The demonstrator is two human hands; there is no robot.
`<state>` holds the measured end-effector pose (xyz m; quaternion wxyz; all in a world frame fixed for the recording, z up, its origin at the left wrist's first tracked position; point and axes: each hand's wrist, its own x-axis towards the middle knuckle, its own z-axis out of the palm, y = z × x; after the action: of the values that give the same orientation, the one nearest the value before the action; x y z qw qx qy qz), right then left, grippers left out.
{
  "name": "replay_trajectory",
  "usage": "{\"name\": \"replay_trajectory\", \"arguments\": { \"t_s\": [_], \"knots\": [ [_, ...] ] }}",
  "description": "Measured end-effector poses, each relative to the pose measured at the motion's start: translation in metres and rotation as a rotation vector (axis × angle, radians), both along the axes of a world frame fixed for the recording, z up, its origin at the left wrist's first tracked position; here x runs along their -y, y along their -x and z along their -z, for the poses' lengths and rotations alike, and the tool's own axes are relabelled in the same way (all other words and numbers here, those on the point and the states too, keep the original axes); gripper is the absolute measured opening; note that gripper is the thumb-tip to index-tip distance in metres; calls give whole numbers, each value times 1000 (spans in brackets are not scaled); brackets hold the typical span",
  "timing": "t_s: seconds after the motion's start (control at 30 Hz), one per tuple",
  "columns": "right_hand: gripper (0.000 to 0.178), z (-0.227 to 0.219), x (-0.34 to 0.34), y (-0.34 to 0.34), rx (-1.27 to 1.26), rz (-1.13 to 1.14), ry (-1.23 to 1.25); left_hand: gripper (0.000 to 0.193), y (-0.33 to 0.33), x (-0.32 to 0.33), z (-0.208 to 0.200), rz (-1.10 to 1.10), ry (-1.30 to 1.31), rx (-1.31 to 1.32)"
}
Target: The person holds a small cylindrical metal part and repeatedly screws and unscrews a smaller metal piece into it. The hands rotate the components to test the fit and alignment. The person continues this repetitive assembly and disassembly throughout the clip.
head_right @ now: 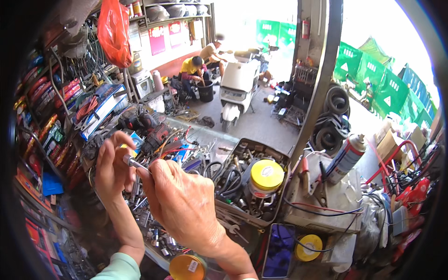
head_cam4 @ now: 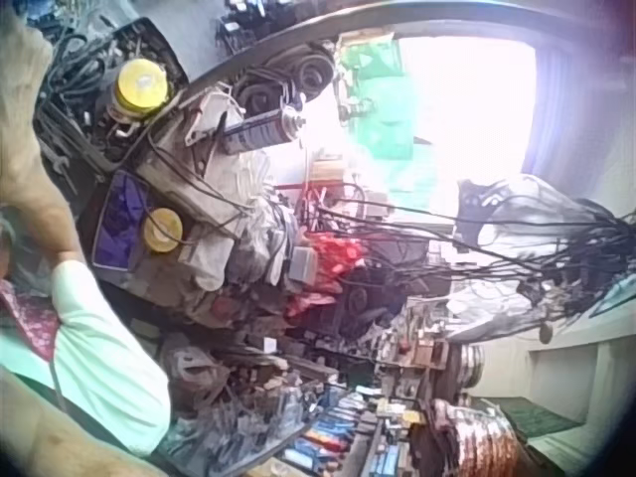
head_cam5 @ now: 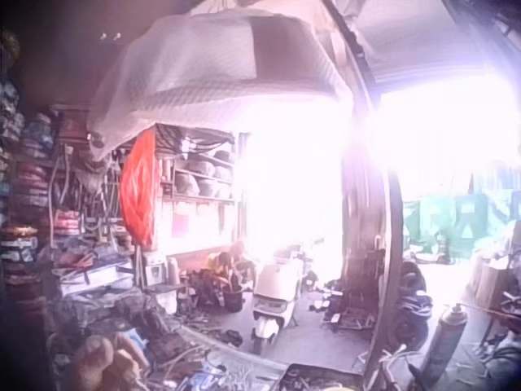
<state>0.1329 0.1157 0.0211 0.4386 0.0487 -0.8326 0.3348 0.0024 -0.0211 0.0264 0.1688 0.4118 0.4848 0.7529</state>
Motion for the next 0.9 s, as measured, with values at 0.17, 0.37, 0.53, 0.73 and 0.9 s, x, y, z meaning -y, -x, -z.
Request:
{"name": "replay_trajectory", "arguments": {
  "t_s": [0.17, 0.37, 0.53, 0.73, 0.9],
  "knots": [
    [14, -13, 3, -24, -43, -13, 99, 53, 78, -113, -93, 233, 110, -227],
    [11, -18, -1, -35, -51, -21, 145, 75, 93, -184, -221, -94, 326, -519],
    [12, -11, -21, -36, -84, -16, 181, 93, 36, -166, -168, 75, 652, -777],
    [13, -16, -24, -42, -120, 9, 167, 73, 101, -20, -177, -331, 938, -688],
    [11, -21, -15, -40, 49, -54, 191, 57, 171, 256, -252, -1040, 896, -250]
  ]
}}
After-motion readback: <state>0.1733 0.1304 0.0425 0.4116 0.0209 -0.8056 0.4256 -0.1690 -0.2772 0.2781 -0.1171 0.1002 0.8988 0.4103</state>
